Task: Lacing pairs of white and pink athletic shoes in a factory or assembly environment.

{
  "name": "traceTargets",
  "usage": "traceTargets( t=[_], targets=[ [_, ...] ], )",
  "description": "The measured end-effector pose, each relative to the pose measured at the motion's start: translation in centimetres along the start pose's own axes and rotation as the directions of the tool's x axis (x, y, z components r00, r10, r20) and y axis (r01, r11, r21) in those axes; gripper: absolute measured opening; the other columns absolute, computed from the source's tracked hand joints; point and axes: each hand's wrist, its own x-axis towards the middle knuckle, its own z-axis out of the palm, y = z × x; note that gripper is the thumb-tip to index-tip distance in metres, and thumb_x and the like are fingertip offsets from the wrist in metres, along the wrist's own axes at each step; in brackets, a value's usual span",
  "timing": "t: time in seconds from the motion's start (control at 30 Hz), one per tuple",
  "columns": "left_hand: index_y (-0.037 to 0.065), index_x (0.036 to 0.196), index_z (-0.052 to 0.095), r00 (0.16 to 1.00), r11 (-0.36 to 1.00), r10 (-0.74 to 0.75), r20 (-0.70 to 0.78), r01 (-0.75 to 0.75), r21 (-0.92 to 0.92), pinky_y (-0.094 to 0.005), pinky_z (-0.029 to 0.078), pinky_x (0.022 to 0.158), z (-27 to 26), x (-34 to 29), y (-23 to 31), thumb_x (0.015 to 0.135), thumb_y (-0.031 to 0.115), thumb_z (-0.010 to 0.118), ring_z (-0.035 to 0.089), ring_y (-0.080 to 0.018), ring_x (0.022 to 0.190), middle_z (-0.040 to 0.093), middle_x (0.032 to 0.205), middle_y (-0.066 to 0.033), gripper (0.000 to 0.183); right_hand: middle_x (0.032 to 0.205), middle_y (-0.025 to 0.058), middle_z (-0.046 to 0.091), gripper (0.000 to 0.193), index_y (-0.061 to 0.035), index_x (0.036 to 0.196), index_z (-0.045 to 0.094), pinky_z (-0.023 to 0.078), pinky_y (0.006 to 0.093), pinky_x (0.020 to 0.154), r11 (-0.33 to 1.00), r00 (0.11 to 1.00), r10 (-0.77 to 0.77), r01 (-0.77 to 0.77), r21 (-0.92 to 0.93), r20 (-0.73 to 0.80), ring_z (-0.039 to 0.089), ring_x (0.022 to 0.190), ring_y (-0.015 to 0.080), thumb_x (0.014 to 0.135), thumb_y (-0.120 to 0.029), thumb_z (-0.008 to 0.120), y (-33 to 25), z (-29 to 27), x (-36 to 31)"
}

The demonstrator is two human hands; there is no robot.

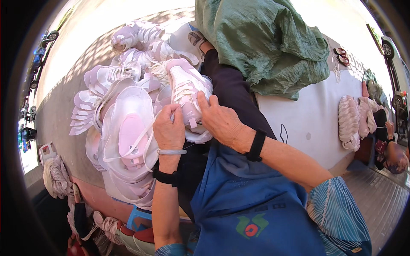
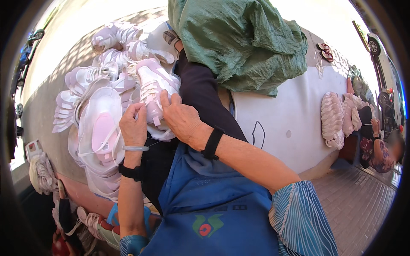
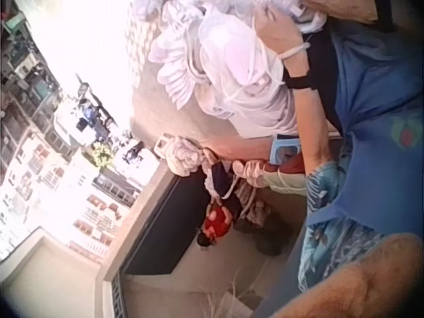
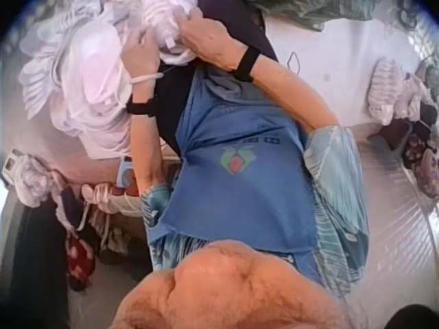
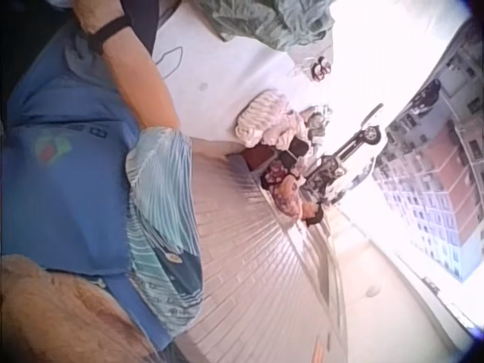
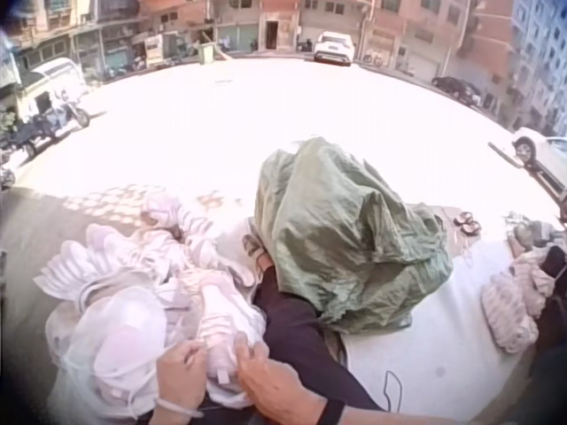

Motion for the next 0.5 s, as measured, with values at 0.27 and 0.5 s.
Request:
traceTargets(
  t=[0.27,0.5],
  targets=[
    [-0.001,0.092,0.067,0.998,0.997,-0.05,0.029,0.049,0.059,-0.0314,0.05,0.068,-0.6,0.5,0.8,0.086,0.013,0.063,0.065,-0.021,0.072,0.069,0.08,-0.0137,0.016,0.095,0.0178,0.053,0.057,0.0105,0.133,0.037,0.055,0.0278,0.052,1.0,1.0,-0.01,0.01,-0.006,0.015,0.067,0.065,0.024,0.081,-0.005,0.058,0.1,0.4,-0.7],
    [0.0,0.091,0.067,0.996,0.989,-0.068,0.051,0.061,0.134,-0.0321,0.05,0.066,-0.6,1.0,0.9,0.086,0.013,0.063,0.064,-0.0216,0.069,0.067,0.079,-0.0138,0.015,0.092,0.0165,0.05,0.064,0.0127,0.136,0.032,0.054,0.0271,0.052,1.0,0.998,0.015,-0.016,0.019,0.054,0.064,0.062,0.023,0.08,-0.003,0.057,-0.1,0.1,-0.9]
  ],
)
